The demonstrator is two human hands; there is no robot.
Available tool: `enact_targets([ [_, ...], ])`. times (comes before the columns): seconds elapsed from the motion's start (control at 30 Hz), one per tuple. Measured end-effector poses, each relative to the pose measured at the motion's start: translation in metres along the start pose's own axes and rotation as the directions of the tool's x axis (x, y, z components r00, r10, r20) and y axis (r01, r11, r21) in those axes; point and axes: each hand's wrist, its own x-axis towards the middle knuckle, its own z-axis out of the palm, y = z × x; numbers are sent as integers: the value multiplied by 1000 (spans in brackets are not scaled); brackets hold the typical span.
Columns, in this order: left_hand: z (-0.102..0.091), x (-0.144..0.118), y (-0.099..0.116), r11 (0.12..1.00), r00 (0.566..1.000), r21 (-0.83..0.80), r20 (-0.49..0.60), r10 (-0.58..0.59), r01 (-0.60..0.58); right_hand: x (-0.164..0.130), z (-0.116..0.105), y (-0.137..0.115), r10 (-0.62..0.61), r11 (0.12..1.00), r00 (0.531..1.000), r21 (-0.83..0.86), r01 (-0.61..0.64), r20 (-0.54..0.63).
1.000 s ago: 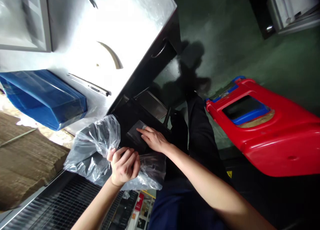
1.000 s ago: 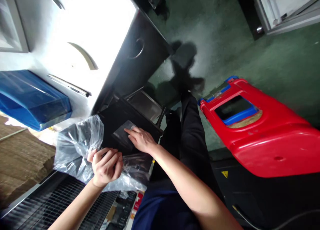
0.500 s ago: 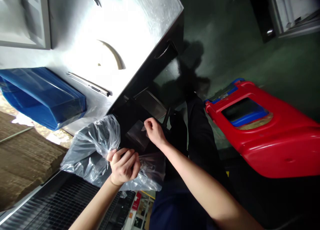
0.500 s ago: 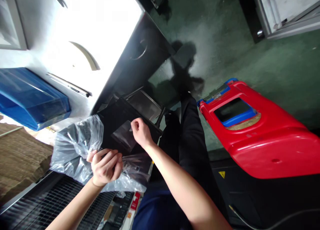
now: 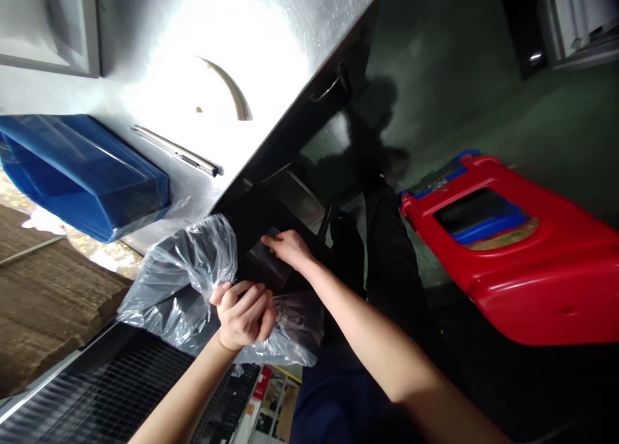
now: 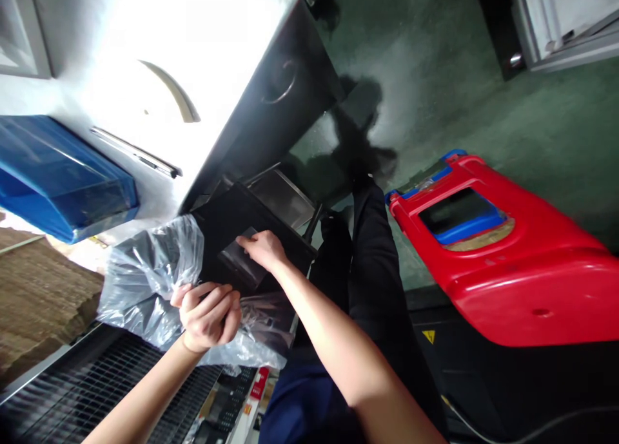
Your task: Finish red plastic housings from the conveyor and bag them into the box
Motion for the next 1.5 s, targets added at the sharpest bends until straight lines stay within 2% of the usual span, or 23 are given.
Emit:
enact_targets([
  [0.1, -2, 1, 0, 1000, 1000, 4, 12, 5, -5, 1, -3, 10, 49, 997, 998, 64, -52, 50],
  [0.23, -1, 2, 1, 1000, 1000, 2, -1, -3, 3, -3, -5, 22, 72, 991, 996, 113, -78, 55],
  [0.4, -1, 0, 1, 1000, 1000, -3, 4, -5, 5, 2, 6, 16, 46, 988, 998, 144, -51, 36],
  [0.5, -4, 0, 1, 1000, 999, 7, 48, 3, -3, 8, 11, 7, 35, 993, 999, 112, -37, 15],
  [0.63, -6, 2, 1, 1000, 998, 25, 67, 13, -14, 6, 6, 3, 29, 999, 1000, 20, -29, -10],
  [0.77, -3, 4, 1, 1000, 1000, 22, 20, 16, -17, 0, 0, 6, 56, 995, 997, -80, -60, -43],
  [0.87, -1, 5, 0, 1000, 1000, 19, -17, 8, -7, -1, 0, 9, 83, 994, 996, -70, -85, -33],
  [1.07, -7, 11, 7, 1000, 998, 19, 62, -13, 12, -4, 0, 14, 82, 997, 996, 2, -82, 32],
  [1.13, -14, 20, 10, 999, 989, 26, 140, -51, 48, -5, -2, 14, 71, 997, 997, 2, -71, 36],
  [1.2, -24, 34, 10, 999, 958, 34, 283, -50, 42, -4, -4, 13, 64, 998, 997, -11, -63, 37],
  [1.3, -34, 61, -1, 994, 865, 91, 502, 10, -64, -2, -6, 12, 61, 997, 998, -43, -59, 36],
  [1.4, -31, 89, -19, 970, 726, 185, 688, -15, -155, -1, -7, 14, 70, 996, 997, -66, -68, 26],
  [1.5, -18, 109, -38, 965, 555, 182, 831, -49, -188, -4, -9, 17, 70, 995, 997, -68, -69, 17],
])
